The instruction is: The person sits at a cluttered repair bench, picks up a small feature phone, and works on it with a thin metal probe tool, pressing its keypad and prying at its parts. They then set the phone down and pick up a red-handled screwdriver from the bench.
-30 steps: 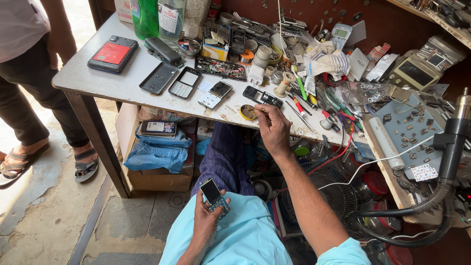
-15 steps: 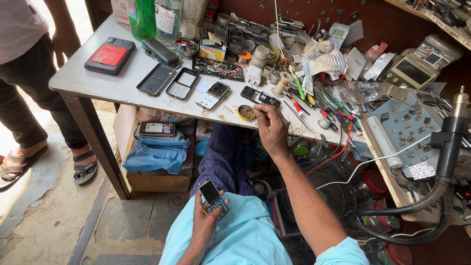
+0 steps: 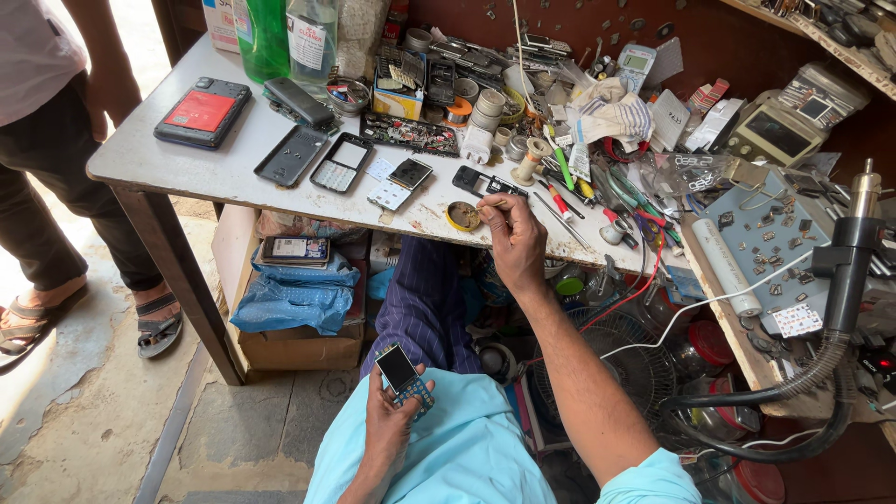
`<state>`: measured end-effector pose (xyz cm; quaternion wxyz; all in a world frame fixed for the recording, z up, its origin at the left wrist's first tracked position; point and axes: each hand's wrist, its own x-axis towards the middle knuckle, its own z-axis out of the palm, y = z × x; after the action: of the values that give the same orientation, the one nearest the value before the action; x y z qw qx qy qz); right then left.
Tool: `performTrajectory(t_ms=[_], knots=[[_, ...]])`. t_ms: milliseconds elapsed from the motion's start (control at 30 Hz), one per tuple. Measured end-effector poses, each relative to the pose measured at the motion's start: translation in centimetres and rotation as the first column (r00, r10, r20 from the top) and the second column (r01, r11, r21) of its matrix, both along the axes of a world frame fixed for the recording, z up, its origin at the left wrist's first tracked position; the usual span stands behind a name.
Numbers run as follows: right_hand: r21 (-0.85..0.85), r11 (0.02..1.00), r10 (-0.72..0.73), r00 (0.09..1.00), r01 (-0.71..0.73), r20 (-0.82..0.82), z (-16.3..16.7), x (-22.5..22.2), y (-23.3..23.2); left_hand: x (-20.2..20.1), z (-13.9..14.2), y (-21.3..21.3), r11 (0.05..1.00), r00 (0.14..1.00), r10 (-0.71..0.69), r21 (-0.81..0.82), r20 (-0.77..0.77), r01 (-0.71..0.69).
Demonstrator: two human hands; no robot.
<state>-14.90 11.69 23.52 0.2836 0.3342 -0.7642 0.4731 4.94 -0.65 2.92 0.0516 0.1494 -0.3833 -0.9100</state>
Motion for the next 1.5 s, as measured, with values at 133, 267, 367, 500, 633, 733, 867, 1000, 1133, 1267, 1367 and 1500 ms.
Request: performTrajectory(t_ms=[133, 267, 367, 500, 633, 733, 867, 1000, 1133, 1267, 1367, 1500], knots=[[-0.212, 0.972, 0.139, 0.978, -0.105, 0.154, -0.4, -1.0, 0.1, -0.1, 0.0, 0.0, 1.000, 1.000, -0.010, -0.002, 0.019, 0.010], [-0.425, 0.881, 0.353, 0.888, -0.209, 0.294, -0.5, -2.1, 1.1, 0.0, -0.1, -0.1, 1.000, 0.999, -0.018, -0.010, 0.038, 0.018], [-0.517, 0.827, 0.433, 0.836, -0.221, 0.336, -0.3, -2.7, 1.9, 0.0, 0.0, -0.1, 1.000, 1.000, -0.016, -0.006, 0.024, 0.016], [-0.661, 0.708, 0.552, 0.779, -0.249, 0.297, -0.2, -1.8, 2.8, 0.0, 0.2, -0.2, 1.000, 1.000, 0.002, 0.007, -0.025, -0.002], [-0.733, 0.643, 0.638, 0.685, -0.222, 0.352, -3.4, 3.4, 4.4, 0.4, -0.2, -0.4, 0.998, 0.994, -0.002, 0.070, -0.113, 0.009], [-0.713, 0.685, 0.653, 0.561, -0.150, 0.510, -8.5, 9.3, 4.7, 0.3, -0.6, -0.4, 0.993, 0.993, 0.007, 0.115, -0.114, 0.006], [-0.687, 0.724, 0.616, 0.510, -0.066, 0.600, -14.2, 14.0, 4.0, 0.1, -0.8, -0.5, 0.989, 0.978, 0.018, 0.146, -0.206, 0.013], [-0.664, 0.747, 0.561, 0.510, 0.029, 0.652, -17.4, 15.8, 3.2, 0.2, -0.9, -0.5, 0.989, 0.977, 0.021, 0.150, -0.213, 0.011], [-0.639, 0.769, 0.535, 0.538, 0.008, 0.651, -18.4, 16.0, 2.6, 0.2, -0.8, -0.6, 0.990, 0.977, 0.028, 0.140, -0.213, 0.002], [-0.598, 0.801, 0.510, 0.548, -0.021, 0.663, -18.1, 16.1, 2.3, 0.3, -0.5, -0.7, 0.992, 0.976, 0.028, 0.125, -0.218, -0.001], [-0.581, 0.814, 0.495, 0.551, -0.022, 0.672, -17.8, 16.1, 2.3, 0.4, -0.4, -0.7, 0.995, 0.974, 0.024, 0.102, -0.226, -0.001], [-0.591, 0.807, 0.504, 0.542, -0.016, 0.673, -18.1, 16.0, 2.4, 0.4, -0.5, -0.6, 0.998, 0.969, 0.015, 0.058, -0.245, -0.001]])
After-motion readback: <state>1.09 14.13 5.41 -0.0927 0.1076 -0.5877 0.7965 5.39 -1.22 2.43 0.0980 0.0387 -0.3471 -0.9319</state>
